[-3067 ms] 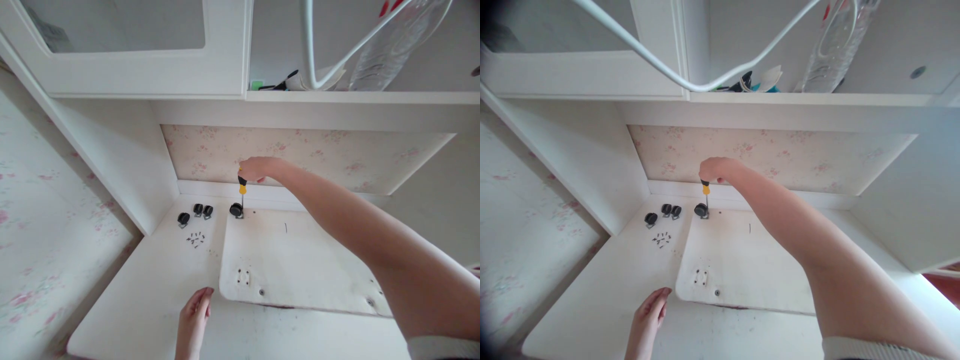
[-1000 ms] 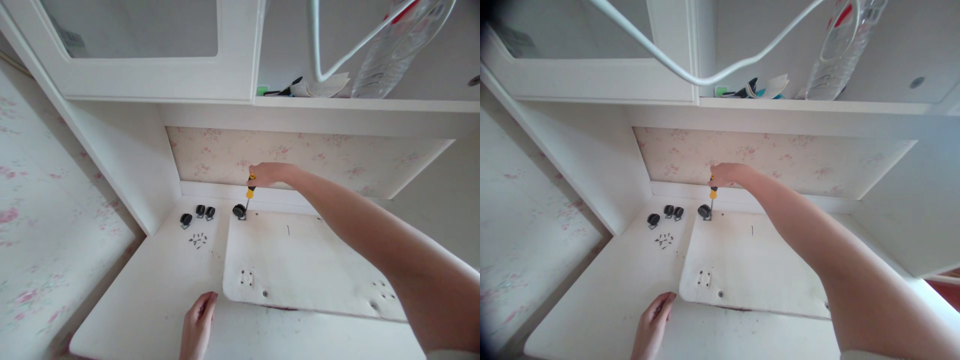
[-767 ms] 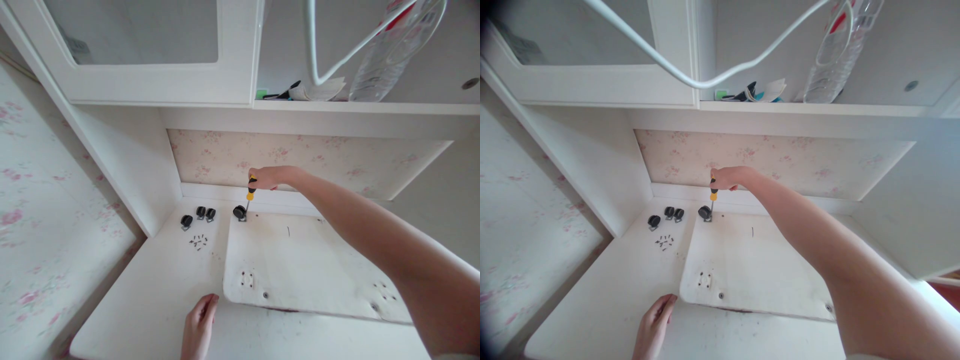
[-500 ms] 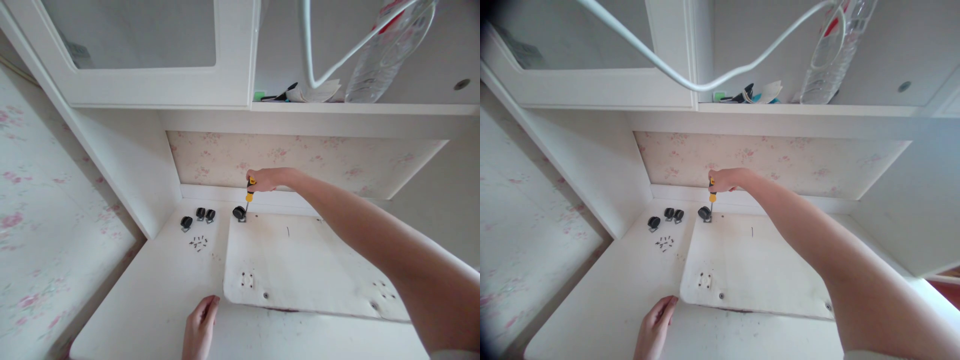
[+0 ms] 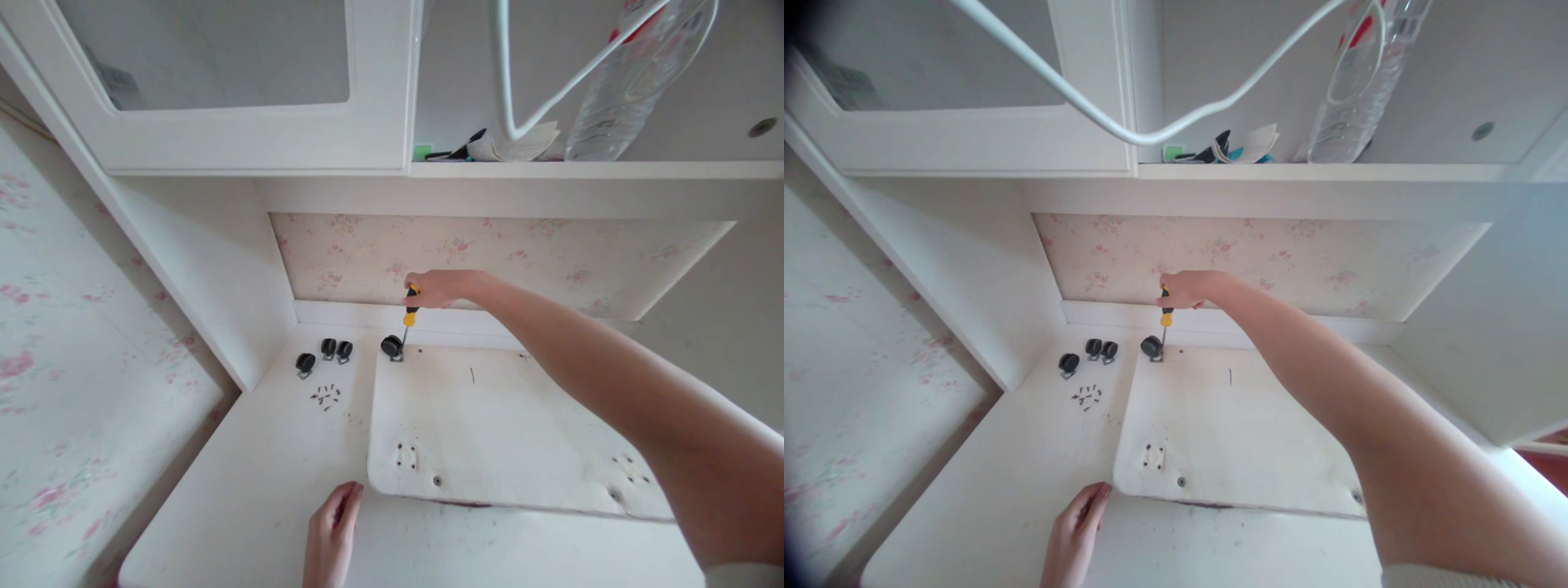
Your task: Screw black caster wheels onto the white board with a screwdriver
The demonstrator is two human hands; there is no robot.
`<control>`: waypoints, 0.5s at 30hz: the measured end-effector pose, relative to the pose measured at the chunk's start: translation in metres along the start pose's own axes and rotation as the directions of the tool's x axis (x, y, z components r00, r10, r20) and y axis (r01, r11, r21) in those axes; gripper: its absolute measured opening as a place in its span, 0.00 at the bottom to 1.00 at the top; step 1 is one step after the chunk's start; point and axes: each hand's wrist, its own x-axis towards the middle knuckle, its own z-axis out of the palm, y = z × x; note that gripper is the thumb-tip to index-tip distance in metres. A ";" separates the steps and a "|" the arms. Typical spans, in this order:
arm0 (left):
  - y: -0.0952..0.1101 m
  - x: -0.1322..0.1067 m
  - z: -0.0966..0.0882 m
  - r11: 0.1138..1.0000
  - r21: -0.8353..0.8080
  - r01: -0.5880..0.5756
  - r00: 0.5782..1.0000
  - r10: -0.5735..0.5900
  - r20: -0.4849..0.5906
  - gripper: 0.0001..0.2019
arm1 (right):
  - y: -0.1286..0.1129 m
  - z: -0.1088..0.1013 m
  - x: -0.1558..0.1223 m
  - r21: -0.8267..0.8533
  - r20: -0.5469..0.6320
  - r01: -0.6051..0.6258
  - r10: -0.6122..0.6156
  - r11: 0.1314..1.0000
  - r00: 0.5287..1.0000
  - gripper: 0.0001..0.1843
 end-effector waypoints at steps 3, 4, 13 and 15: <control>0.002 0.000 0.001 1.000 -0.001 -0.007 1.000 0.007 -0.001 0.24 | 0.003 0.003 0.002 0.009 -0.013 0.010 -0.010 1.000 1.000 0.32; 0.002 -0.001 0.001 1.000 -0.002 -0.007 1.000 0.007 0.002 0.24 | 0.003 0.003 0.002 -0.002 -0.024 -0.004 0.004 1.000 1.000 0.32; 0.001 -0.001 0.000 0.997 -0.061 0.039 0.999 -0.040 -0.016 0.26 | 0.006 0.007 -0.001 -0.008 -0.034 -0.002 0.002 1.000 0.999 0.29; 0.004 0.000 0.001 0.989 -0.133 0.064 0.998 -0.066 -0.006 0.27 | 0.007 0.009 0.000 -0.040 -0.030 -0.035 0.034 0.999 0.999 0.30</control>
